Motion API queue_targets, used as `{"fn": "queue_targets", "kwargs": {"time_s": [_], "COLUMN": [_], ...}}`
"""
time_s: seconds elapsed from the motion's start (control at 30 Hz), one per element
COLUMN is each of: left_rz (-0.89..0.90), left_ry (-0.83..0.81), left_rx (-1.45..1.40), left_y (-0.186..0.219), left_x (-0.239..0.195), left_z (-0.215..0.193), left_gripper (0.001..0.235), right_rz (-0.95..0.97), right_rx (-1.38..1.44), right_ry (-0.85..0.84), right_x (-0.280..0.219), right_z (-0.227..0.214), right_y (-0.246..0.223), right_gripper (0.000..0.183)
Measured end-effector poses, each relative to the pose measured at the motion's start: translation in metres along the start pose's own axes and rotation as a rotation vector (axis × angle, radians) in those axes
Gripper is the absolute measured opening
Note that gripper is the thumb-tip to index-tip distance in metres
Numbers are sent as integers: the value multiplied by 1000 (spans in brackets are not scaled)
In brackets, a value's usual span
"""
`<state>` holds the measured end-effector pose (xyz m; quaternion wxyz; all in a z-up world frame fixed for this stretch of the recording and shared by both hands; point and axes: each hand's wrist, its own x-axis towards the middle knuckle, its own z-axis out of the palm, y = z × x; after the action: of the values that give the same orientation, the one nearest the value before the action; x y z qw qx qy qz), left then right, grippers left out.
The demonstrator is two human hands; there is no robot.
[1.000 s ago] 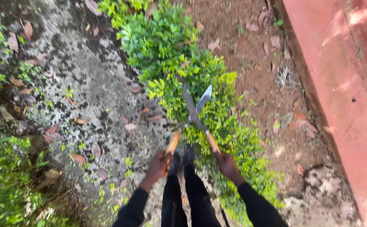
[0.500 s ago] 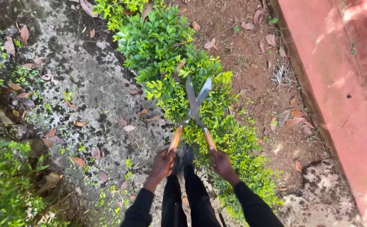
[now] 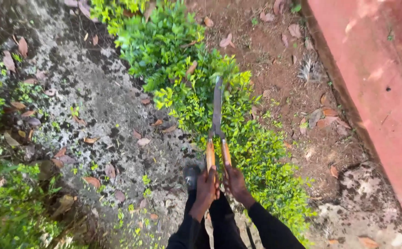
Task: Trimming a small hedge along a stone wall using manual hedge shears
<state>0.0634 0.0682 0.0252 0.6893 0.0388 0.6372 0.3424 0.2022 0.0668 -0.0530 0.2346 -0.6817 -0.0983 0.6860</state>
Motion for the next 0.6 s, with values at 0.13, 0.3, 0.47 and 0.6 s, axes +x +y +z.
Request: {"fn": "queue_targets", "kwargs": {"time_s": [0.13, 0.3, 0.47, 0.6], "left_rz": [-112, 127, 87, 29], "left_ry": [64, -34, 52, 106], "left_rx": [-12, 505, 325, 183], "left_y": [-18, 37, 37, 23], "left_x": [31, 62, 52, 27], "left_z": [-30, -84, -9, 15], "left_gripper": [47, 49, 47, 46], "right_rz": [5, 202, 156, 165], "right_rx": [-57, 220, -49, 80], "right_ry": [10, -168, -55, 29], "right_x": [16, 123, 43, 54], "right_z": [-47, -148, -22, 22], "right_y": [-3, 35, -51, 1], "right_gripper": [57, 30, 41, 63]}}
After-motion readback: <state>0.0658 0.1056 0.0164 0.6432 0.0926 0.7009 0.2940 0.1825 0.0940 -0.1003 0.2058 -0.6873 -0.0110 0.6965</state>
